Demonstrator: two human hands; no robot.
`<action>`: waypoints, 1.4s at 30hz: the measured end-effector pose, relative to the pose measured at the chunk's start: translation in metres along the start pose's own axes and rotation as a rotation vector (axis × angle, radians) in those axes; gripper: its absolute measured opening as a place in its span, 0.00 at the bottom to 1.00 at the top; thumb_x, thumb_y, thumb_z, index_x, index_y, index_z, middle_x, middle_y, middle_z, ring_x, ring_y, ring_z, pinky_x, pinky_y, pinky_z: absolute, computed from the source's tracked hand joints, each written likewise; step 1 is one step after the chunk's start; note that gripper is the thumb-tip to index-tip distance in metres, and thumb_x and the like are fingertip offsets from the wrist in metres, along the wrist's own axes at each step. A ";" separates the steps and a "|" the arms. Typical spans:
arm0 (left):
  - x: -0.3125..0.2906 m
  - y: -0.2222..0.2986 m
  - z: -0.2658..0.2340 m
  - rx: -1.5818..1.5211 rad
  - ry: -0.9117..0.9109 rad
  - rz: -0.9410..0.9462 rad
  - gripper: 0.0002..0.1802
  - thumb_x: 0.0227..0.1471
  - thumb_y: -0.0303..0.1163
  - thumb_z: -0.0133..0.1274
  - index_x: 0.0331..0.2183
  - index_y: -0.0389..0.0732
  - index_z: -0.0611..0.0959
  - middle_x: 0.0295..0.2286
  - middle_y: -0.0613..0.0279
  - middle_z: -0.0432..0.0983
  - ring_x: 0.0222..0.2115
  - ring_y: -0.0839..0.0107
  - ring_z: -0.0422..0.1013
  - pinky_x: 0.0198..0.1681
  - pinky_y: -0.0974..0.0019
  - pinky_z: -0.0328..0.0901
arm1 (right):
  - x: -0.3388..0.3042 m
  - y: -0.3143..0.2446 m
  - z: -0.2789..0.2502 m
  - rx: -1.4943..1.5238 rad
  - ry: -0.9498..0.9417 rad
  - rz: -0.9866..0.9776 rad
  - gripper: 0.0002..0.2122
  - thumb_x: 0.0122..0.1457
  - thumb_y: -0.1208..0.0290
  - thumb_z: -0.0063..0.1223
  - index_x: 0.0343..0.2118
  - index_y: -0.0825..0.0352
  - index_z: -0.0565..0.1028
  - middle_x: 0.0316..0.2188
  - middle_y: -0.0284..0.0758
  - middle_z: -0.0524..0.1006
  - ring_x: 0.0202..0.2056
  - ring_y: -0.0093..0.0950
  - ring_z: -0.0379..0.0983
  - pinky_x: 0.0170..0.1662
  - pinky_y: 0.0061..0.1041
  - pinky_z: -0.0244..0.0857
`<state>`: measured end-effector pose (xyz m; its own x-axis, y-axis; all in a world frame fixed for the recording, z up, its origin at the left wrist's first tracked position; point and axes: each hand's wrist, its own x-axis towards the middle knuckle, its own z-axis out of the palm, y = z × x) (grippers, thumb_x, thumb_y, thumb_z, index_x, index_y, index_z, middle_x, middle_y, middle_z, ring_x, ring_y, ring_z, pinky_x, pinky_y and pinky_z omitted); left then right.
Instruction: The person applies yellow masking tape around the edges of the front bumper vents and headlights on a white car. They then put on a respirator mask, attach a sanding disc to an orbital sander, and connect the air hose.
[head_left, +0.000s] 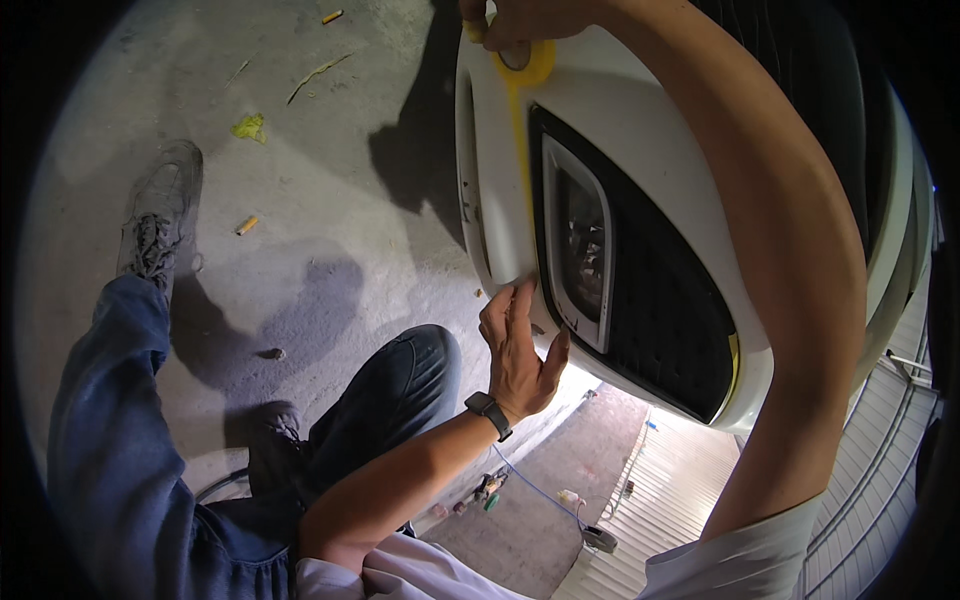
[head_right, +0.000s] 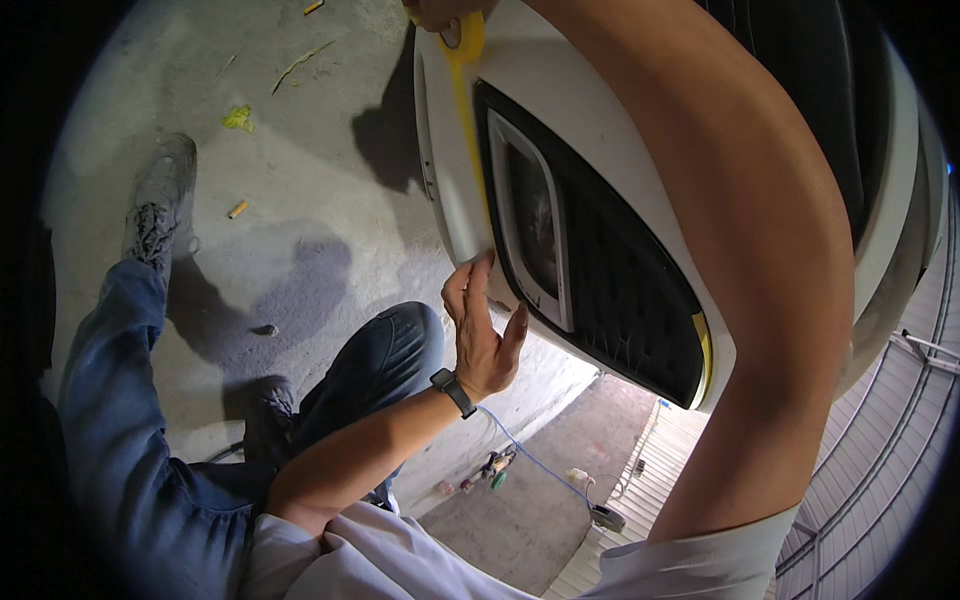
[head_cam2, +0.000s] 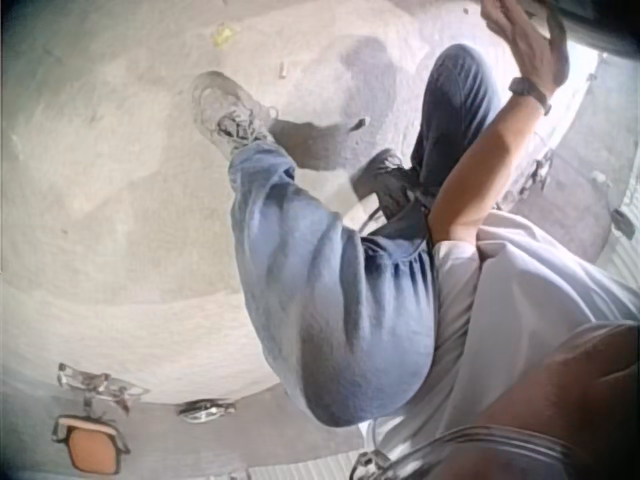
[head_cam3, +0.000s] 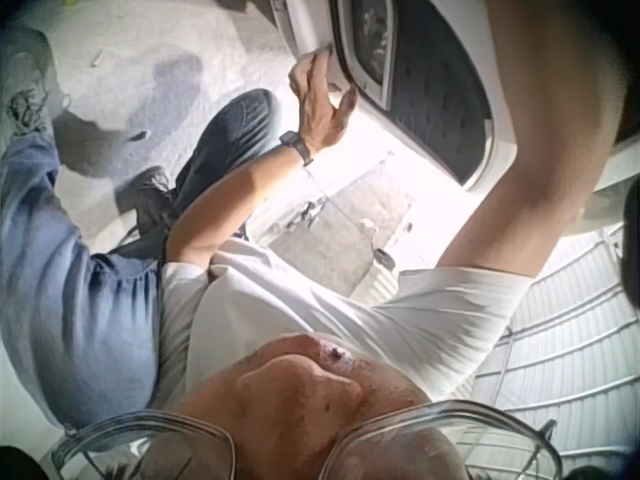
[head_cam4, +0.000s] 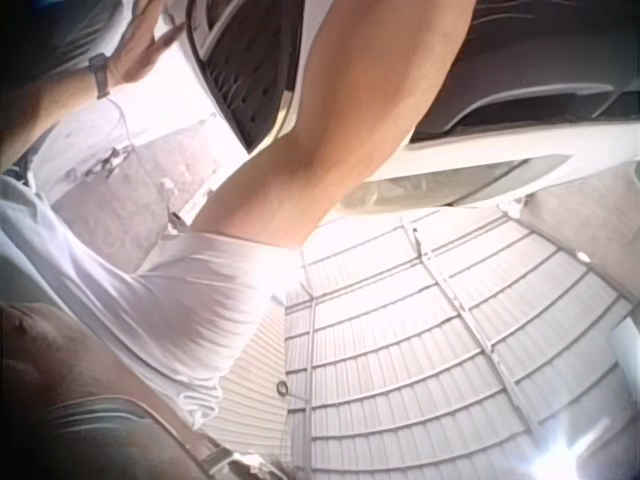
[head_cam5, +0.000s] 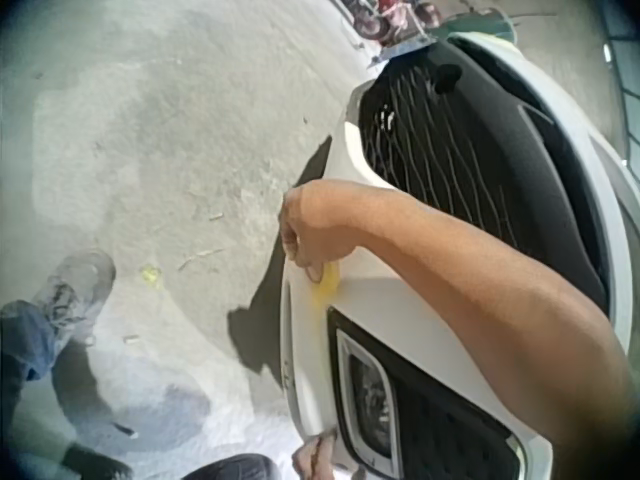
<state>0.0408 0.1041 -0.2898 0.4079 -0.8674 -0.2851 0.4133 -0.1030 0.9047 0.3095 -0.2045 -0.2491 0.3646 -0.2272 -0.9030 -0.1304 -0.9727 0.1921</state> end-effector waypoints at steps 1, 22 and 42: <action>0.001 0.000 0.000 0.015 -0.015 -0.019 0.46 0.64 0.55 0.51 0.67 0.32 0.57 0.59 0.39 0.54 0.61 0.46 0.51 0.66 0.47 0.47 | 0.000 0.001 0.000 -0.028 0.007 0.010 0.12 0.45 0.67 0.64 0.35 0.62 0.86 0.29 0.38 0.85 0.33 0.38 0.81 0.38 0.37 0.73; 0.088 0.021 -0.015 0.009 0.143 0.176 0.52 0.52 0.47 0.58 0.68 0.30 0.57 0.54 0.39 0.56 0.57 0.46 0.54 0.61 0.40 0.47 | -0.018 -0.007 -0.019 -0.178 0.019 0.015 0.14 0.48 0.65 0.67 0.37 0.64 0.87 0.35 0.42 0.85 0.38 0.41 0.81 0.43 0.37 0.74; 0.156 0.047 -0.048 -0.051 0.143 0.120 0.43 0.54 0.47 0.57 0.66 0.37 0.66 0.50 0.46 0.64 0.52 0.50 0.63 0.57 0.44 0.53 | -0.019 -0.008 -0.010 -0.111 0.041 0.085 0.12 0.51 0.67 0.57 0.32 0.67 0.86 0.30 0.45 0.84 0.34 0.44 0.82 0.40 0.39 0.74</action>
<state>0.1626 -0.0128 -0.3068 0.5664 -0.7938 -0.2214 0.3938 0.0247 0.9189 0.3127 -0.1926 -0.2301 0.3945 -0.3089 -0.8654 -0.0604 -0.9485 0.3110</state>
